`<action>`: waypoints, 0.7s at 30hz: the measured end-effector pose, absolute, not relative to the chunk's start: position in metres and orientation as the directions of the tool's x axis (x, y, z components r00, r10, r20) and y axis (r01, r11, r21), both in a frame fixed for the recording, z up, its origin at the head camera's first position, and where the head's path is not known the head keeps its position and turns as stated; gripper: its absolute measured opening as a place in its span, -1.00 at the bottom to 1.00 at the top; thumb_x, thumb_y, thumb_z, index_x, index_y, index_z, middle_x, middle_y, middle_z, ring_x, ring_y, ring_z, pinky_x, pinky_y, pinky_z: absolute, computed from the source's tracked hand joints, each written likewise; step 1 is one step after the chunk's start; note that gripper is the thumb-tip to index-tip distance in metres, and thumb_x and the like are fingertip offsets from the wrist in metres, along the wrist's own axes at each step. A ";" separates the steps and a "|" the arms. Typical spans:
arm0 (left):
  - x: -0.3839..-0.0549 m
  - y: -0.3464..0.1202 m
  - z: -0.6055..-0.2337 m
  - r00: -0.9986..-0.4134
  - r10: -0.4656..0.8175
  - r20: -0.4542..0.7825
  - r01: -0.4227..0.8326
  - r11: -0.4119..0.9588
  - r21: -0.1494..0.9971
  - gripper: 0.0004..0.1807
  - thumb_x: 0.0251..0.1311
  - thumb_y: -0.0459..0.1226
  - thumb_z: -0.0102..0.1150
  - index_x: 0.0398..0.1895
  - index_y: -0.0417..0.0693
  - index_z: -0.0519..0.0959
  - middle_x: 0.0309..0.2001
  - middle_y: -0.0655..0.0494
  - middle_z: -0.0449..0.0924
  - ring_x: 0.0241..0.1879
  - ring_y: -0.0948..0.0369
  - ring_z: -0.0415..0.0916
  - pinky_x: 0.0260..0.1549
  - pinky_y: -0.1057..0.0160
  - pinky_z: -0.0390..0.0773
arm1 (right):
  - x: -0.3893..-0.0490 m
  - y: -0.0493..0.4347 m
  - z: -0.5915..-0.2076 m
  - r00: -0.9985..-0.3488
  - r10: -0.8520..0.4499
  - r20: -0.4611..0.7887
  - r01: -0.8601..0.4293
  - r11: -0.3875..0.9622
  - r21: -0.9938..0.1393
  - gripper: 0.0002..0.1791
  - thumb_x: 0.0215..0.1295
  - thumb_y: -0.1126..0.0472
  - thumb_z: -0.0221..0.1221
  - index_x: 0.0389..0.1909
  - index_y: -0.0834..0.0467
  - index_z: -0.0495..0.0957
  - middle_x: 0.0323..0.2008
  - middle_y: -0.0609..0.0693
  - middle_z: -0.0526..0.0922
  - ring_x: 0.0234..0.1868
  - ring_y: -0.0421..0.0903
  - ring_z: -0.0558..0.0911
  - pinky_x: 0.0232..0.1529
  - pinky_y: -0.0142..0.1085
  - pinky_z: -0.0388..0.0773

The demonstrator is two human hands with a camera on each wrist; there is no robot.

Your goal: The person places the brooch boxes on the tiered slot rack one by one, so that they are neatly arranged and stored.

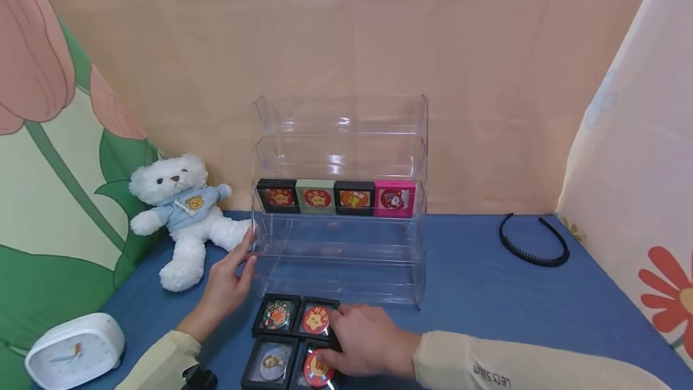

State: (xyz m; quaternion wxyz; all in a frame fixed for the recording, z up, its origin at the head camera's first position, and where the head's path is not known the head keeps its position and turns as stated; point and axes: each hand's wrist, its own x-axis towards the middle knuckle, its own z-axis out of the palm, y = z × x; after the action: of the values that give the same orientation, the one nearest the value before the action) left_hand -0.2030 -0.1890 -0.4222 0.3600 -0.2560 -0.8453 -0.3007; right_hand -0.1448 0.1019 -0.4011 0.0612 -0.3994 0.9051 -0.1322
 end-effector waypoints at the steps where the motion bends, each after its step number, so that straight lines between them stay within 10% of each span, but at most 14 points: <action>1: -0.203 -0.189 -0.422 -0.609 0.216 0.763 0.648 0.691 0.321 -0.36 0.13 -0.58 0.15 0.33 -0.35 0.27 0.22 -0.22 0.37 -0.08 -0.04 0.57 -0.19 0.05 0.56 | -0.143 0.104 -0.402 -0.673 -0.739 -0.013 -0.703 0.646 -0.297 -0.51 0.22 -0.32 0.09 -0.25 0.04 0.59 -0.45 -0.27 0.45 -0.43 -0.34 0.47 -0.54 -0.35 0.47; 21: -0.201 -0.189 -0.422 -0.636 0.214 0.742 0.630 0.700 0.338 -0.34 0.15 -0.56 0.15 0.36 -0.29 0.24 0.24 -0.21 0.35 -0.09 -0.05 0.57 -0.18 0.03 0.56 | -0.131 0.115 -0.411 -0.668 -0.734 -0.124 -0.645 0.654 -0.395 -0.37 0.06 -0.40 0.18 -0.13 0.04 0.65 -0.40 -0.30 0.44 -0.40 -0.36 0.40 -0.56 -0.36 0.48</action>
State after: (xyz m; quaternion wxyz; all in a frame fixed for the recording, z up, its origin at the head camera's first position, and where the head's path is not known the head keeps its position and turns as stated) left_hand -0.2011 -0.1890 -0.4216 0.3481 -0.2470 -0.8536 -0.2986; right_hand -0.1306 0.1147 -0.4114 0.1377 -0.3834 0.8989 -0.1611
